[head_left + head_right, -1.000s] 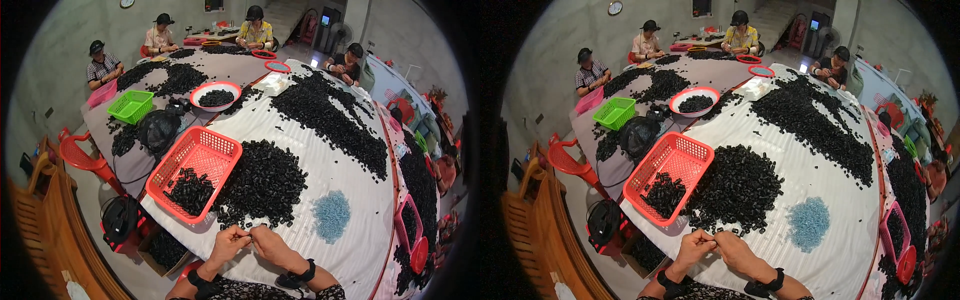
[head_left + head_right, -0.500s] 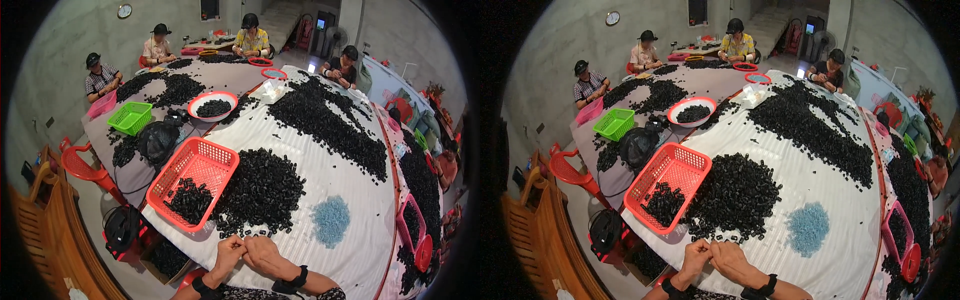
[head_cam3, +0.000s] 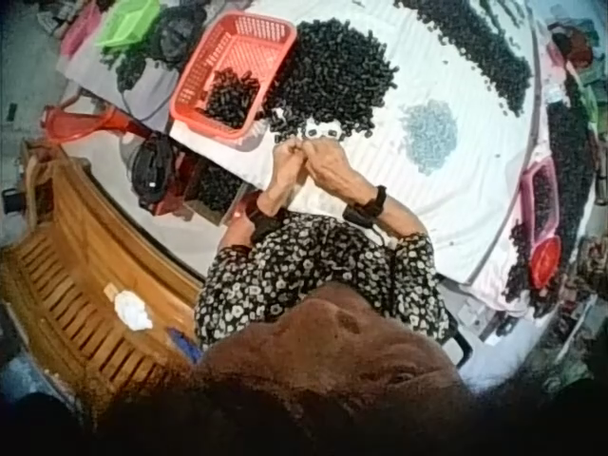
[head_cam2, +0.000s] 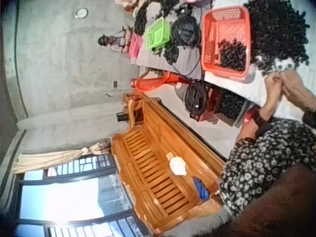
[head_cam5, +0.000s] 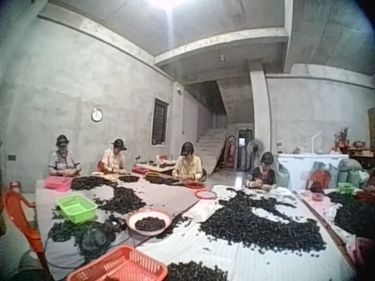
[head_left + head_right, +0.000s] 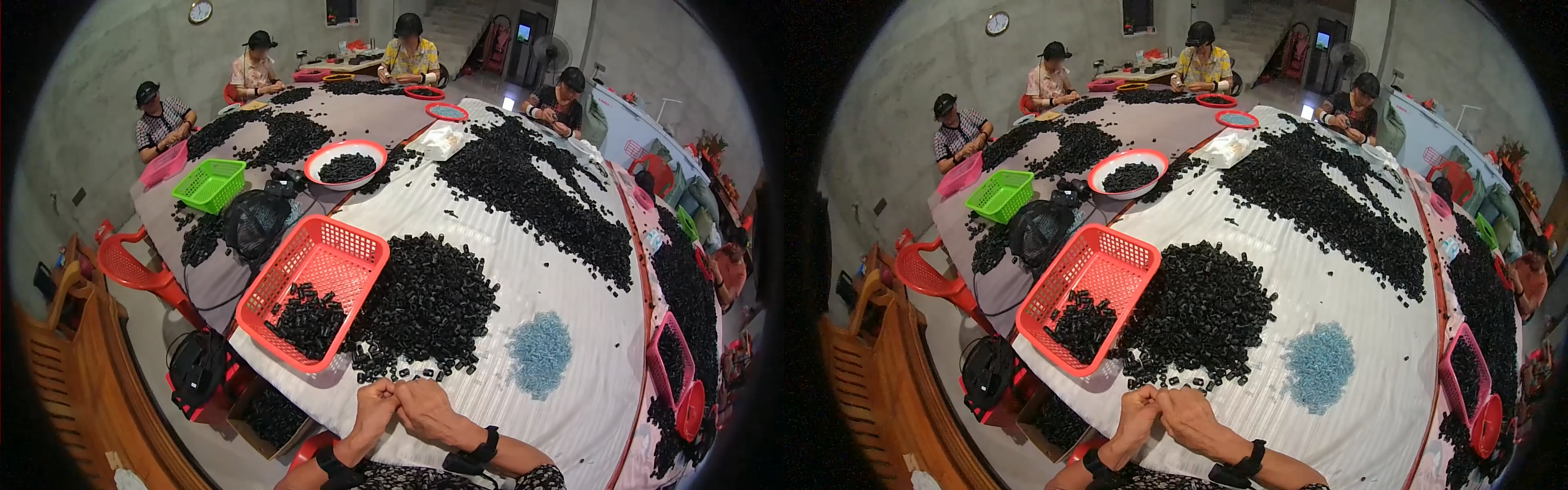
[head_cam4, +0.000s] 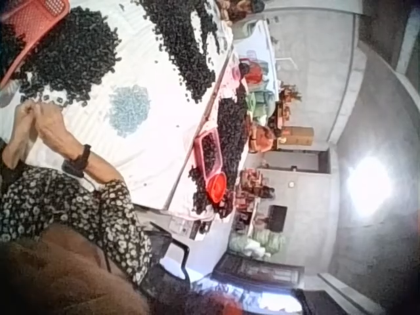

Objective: Assembling small black plastic shoe components by hand at a shared workstation.

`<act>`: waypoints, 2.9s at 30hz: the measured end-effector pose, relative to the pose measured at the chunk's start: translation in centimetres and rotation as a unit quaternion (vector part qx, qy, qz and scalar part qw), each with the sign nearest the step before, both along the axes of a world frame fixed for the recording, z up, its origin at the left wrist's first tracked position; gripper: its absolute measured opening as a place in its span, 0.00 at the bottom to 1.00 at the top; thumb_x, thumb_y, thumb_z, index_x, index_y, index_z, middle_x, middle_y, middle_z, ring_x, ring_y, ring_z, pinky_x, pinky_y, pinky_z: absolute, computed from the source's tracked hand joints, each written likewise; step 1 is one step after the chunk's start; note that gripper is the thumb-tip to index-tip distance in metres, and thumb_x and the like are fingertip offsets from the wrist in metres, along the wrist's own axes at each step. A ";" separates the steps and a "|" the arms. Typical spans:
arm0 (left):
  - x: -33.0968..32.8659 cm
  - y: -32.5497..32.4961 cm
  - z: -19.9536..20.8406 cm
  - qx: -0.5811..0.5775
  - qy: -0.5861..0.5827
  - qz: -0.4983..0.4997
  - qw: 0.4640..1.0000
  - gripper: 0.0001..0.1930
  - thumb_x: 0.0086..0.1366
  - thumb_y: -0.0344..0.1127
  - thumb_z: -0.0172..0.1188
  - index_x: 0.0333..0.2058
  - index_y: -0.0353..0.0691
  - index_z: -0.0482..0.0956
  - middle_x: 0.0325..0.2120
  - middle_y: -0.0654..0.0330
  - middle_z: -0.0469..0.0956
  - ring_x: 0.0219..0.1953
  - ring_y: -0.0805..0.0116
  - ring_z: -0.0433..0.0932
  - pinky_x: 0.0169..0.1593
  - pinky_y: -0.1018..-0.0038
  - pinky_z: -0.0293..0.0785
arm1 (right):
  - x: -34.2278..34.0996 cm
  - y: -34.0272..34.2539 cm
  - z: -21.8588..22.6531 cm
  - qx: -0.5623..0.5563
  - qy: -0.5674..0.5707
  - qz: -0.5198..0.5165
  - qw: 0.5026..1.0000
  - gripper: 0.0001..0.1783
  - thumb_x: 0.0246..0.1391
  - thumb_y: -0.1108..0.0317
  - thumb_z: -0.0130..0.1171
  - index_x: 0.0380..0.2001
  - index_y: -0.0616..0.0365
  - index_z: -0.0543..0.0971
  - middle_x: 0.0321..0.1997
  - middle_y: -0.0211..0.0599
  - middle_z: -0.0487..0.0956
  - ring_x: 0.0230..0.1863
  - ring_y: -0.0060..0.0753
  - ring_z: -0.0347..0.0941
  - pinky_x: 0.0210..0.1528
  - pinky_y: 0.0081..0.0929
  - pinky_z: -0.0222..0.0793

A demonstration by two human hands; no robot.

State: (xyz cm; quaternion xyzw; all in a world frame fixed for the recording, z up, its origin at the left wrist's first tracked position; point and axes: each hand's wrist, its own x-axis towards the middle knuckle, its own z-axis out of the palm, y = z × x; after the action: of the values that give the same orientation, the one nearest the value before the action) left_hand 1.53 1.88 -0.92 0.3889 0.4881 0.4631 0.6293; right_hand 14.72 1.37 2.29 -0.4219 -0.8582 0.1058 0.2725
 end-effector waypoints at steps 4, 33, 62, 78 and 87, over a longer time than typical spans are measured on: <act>-0.2 -0.2 0.2 -0.013 -0.052 -0.031 0.998 0.03 0.52 0.19 0.55 0.24 0.34 0.74 0.20 0.65 0.73 0.22 0.82 0.69 0.24 0.84 0.64 | 0.4 -0.5 -0.1 0.024 0.022 0.003 0.999 0.17 0.39 0.72 0.58 0.36 0.63 0.67 0.25 0.40 0.68 0.26 0.39 0.66 0.30 0.33 0.62; -7.0 5.0 5.5 0.209 0.179 0.099 0.956 0.08 0.59 0.24 0.55 0.38 0.33 0.73 0.25 0.65 0.74 0.23 0.80 0.71 0.28 0.84 0.68 | 14.6 -1.2 -1.5 -0.064 0.006 -0.283 0.957 0.03 0.49 0.74 0.53 0.29 0.58 0.70 0.27 0.42 0.68 0.31 0.45 0.69 0.30 0.37 0.65; 0.7 4.4 -1.3 0.480 0.567 -0.187 0.643 0.04 0.48 0.25 0.51 0.26 0.36 0.71 0.26 0.55 0.67 0.32 0.58 0.67 0.35 0.66 0.64 | 12.9 -0.3 -1.1 -0.046 0.121 -0.231 0.964 0.07 0.53 0.76 0.50 0.36 0.61 0.69 0.31 0.47 0.71 0.32 0.49 0.72 0.34 0.34 0.67; -1.1 3.5 8.8 0.152 0.058 -0.174 0.971 0.09 0.59 0.23 0.54 0.38 0.31 0.77 0.30 0.60 0.78 0.31 0.77 0.76 0.37 0.81 0.73 | 7.0 1.6 10.9 -0.229 0.331 0.002 0.915 0.05 0.53 0.75 0.53 0.34 0.63 0.74 0.31 0.33 0.70 0.28 0.20 0.66 0.28 0.18 0.62; -1.2 2.5 7.8 0.111 -0.077 -0.148 0.980 0.09 0.58 0.22 0.55 0.38 0.31 0.74 0.30 0.59 0.76 0.32 0.74 0.75 0.39 0.77 0.73 | 5.5 1.8 7.7 -0.331 0.493 0.007 0.804 0.05 0.54 0.75 0.54 0.35 0.61 0.71 0.29 0.26 0.71 0.26 0.14 0.70 0.28 0.14 0.69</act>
State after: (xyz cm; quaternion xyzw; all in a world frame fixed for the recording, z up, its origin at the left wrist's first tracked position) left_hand 0.38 4.39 6.88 0.4876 0.3205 0.4446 0.6796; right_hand 20.25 3.14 9.95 -0.3713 -0.5239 0.5794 0.5020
